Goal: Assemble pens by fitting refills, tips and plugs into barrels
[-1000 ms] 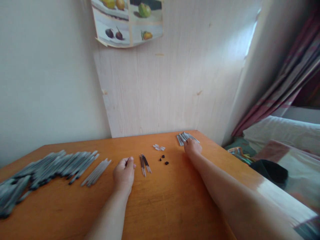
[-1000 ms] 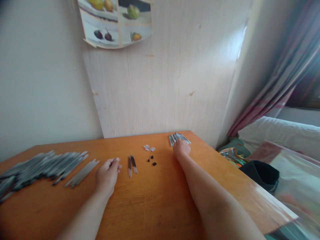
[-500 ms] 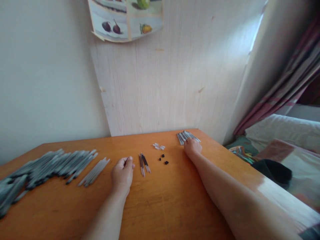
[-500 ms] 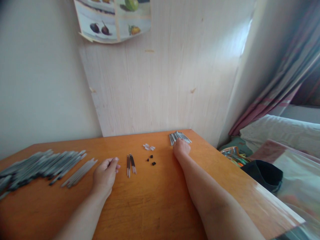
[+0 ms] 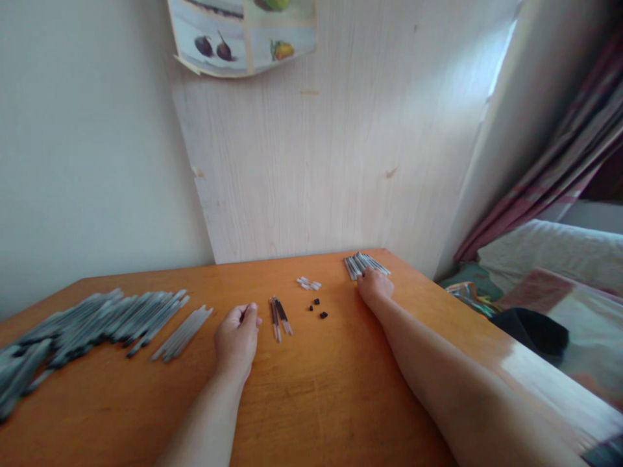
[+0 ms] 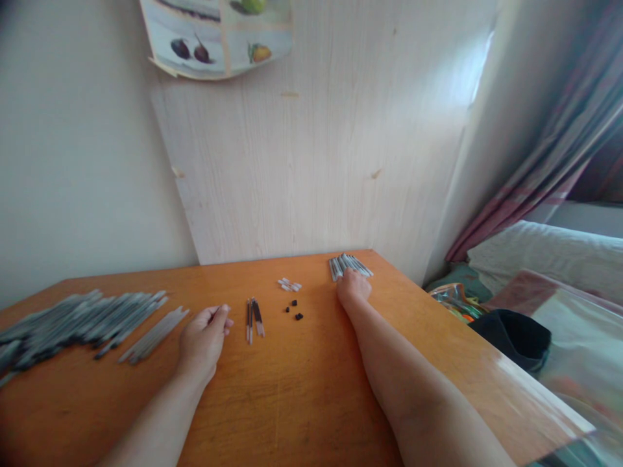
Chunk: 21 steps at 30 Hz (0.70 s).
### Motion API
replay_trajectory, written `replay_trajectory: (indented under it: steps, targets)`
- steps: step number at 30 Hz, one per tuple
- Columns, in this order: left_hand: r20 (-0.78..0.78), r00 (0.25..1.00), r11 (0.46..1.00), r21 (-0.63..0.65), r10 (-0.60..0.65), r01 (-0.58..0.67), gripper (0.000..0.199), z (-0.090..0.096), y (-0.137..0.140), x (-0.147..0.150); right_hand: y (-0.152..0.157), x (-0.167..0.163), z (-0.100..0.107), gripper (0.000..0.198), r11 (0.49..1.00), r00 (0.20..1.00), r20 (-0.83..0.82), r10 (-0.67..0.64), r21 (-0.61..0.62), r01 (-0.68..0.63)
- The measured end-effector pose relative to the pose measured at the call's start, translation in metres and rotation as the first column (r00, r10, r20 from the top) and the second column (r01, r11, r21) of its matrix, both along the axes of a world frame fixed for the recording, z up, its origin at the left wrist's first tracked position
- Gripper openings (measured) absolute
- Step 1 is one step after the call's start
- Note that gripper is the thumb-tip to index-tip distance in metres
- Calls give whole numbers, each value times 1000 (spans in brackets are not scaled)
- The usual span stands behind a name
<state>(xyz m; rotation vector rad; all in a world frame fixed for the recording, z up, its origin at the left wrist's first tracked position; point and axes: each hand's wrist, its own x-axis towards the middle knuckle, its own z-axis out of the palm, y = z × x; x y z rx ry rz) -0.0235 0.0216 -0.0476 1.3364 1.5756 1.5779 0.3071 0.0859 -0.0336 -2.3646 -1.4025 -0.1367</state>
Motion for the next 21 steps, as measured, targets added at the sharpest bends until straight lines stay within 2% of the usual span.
replay_trajectory:
  steps: [13, 21]
  targets:
    - [-5, 1000, 1000, 5, 1, -1, 40, 1, -1, 0, 0, 2, -2, 40, 999, 999, -41, -12, -31, 11]
    - [-58, 998, 1000, 8, 14, -14, 42, 0, 1, -2, -7, 7, 5, 45, 996, 982, -182, -49, 64, 61]
